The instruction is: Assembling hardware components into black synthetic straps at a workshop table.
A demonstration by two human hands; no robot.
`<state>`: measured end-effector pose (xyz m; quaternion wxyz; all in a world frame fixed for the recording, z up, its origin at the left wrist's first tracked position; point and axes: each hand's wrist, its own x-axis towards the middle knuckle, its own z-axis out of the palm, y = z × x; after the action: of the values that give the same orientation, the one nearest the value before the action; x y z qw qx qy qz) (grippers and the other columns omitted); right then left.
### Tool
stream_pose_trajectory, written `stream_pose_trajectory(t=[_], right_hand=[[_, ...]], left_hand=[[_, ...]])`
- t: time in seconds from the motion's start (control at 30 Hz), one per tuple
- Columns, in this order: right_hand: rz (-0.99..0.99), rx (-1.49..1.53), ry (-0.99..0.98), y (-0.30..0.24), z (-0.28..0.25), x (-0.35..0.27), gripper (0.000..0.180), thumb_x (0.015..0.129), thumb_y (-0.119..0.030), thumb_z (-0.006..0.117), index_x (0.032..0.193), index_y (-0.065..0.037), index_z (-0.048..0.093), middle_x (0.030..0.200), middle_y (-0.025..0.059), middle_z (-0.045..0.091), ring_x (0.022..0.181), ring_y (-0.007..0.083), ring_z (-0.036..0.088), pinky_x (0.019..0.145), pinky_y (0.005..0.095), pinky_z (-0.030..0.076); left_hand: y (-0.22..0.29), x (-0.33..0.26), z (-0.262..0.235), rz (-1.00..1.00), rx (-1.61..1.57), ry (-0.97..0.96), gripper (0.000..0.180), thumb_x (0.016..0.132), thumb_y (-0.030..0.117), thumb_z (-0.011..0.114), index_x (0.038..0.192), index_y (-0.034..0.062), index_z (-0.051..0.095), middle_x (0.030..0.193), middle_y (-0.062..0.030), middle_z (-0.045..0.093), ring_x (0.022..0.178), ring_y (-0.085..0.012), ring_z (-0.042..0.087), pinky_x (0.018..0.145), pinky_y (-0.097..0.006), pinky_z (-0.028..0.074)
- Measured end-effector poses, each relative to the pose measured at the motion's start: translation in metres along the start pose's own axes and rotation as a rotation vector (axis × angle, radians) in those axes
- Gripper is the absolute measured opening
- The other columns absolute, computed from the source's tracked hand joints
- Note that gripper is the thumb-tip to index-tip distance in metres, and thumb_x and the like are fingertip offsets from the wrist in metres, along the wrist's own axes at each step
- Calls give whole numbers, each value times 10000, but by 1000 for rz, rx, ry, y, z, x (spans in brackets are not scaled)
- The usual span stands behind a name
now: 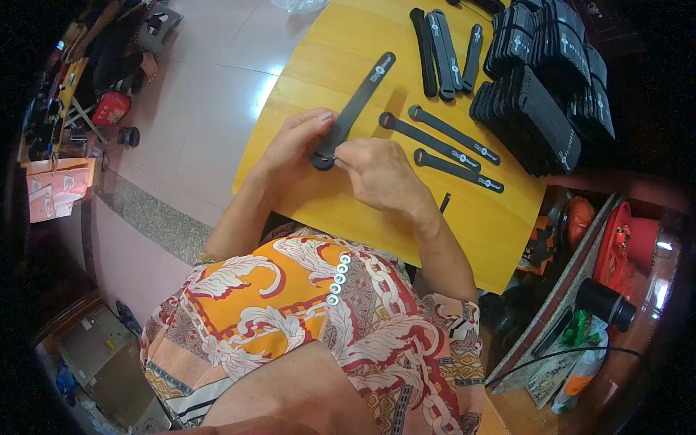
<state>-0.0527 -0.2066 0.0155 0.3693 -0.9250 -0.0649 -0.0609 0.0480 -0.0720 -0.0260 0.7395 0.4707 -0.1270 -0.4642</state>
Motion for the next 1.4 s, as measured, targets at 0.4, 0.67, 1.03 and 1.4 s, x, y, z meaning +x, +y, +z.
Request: stream_pose_trajectory(t=[0.4,0.67,1.03,1.4], right_hand=[[217,91,222,-13,27,-15,107,822,-81,520,756,3,524,684,215,546,656,395,544,570,433,414],[422,424,217,-15,37,-16,159,885,-97,471,792,16,535,607,124,516,553,168,503,517,309,390],[-103,-235,396,-17,26,-12,268,717,-6,533,984,13,554,899,154,557,674,321,523,613,388,447],[-295,-213,519,-7,16,17,375,649,41,593,1020,16,550,863,132,599,602,270,512,554,345,438]], left_hand=[[0,22,28,159,-134,211,222,906,211,466,790,28,517,651,-38,503,535,-106,470,487,-225,403],[-15,25,31,400,-127,368,211,921,203,442,815,27,490,642,-34,487,523,-109,491,484,-228,423],[4,8,27,115,-28,303,166,896,199,479,863,47,537,671,-35,510,537,-120,479,483,-257,396],[12,-17,20,159,-87,126,309,923,213,479,1119,-22,520,865,-55,578,710,-129,543,637,-256,455]])
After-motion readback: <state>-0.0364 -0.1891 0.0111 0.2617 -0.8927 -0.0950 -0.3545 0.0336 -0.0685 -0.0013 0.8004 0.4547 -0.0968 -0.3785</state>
